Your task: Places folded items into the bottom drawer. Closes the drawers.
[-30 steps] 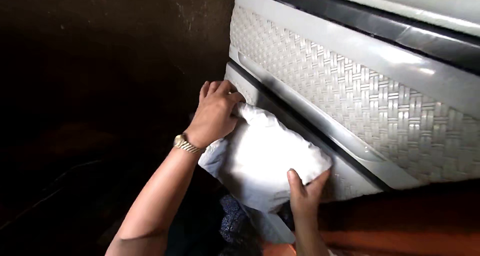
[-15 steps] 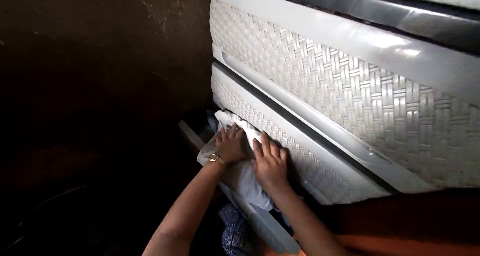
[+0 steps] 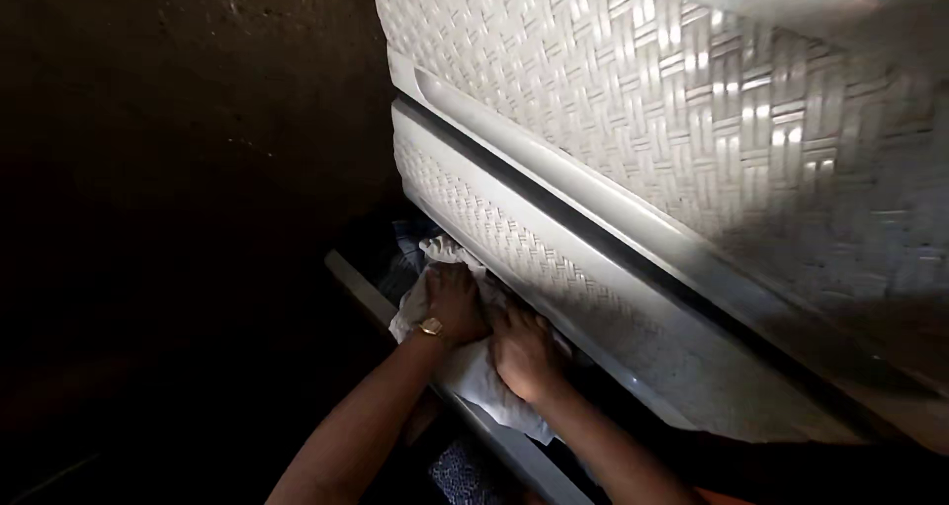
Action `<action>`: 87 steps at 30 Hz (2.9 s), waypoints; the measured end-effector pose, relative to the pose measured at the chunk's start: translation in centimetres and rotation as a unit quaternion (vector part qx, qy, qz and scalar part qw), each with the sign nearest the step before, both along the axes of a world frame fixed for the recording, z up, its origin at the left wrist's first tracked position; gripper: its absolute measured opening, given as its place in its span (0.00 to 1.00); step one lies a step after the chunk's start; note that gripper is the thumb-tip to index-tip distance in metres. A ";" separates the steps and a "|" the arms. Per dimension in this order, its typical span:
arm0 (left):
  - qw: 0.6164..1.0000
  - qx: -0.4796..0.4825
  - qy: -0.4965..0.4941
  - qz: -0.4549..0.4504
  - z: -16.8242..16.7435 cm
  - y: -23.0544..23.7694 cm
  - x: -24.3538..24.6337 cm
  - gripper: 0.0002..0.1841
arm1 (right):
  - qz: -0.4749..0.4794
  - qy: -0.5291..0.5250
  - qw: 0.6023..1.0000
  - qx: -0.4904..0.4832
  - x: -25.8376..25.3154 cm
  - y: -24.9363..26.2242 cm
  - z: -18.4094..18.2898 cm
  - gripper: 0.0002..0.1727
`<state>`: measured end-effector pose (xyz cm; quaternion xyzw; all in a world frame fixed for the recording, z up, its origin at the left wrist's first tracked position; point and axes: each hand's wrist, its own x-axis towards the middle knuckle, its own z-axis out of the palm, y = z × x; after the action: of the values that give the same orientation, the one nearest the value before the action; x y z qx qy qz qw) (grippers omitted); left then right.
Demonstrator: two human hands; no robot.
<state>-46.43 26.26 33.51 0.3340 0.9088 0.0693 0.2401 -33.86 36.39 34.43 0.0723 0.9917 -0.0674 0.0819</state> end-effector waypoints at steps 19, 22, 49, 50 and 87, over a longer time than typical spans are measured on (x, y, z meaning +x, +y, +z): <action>1.000 0.016 -0.002 -0.022 0.3 0.2 -1.7 0.40 | 0.019 -0.061 0.986 -0.156 0.3 2.2 -1.1 0.38; 0.999 0.001 0.017 -0.040 0.2 0.5 -2.2 0.42 | 0.031 -0.055 0.986 -0.155 -0.2 2.3 -1.3 0.39; 0.995 0.037 0.035 -0.088 -1.4 1.3 -7.8 0.40 | -0.066 -0.064 0.979 -0.181 -3.5 3.0 -2.3 0.40; 0.995 0.041 0.042 -0.087 -1.6 1.3 -7.8 0.41 | -0.076 -0.059 0.979 -0.178 -3.6 2.8 -2.4 0.40; 0.996 -0.039 0.078 0.012 0.6 -3.5 -8.9 0.62 | -0.138 0.082 0.987 -0.030 -3.8 0.4 -5.0 0.39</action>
<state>-55.31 22.74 34.14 0.3175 0.9310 0.0104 0.1800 -37.68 36.78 29.44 0.1999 0.9732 -0.1138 -0.0073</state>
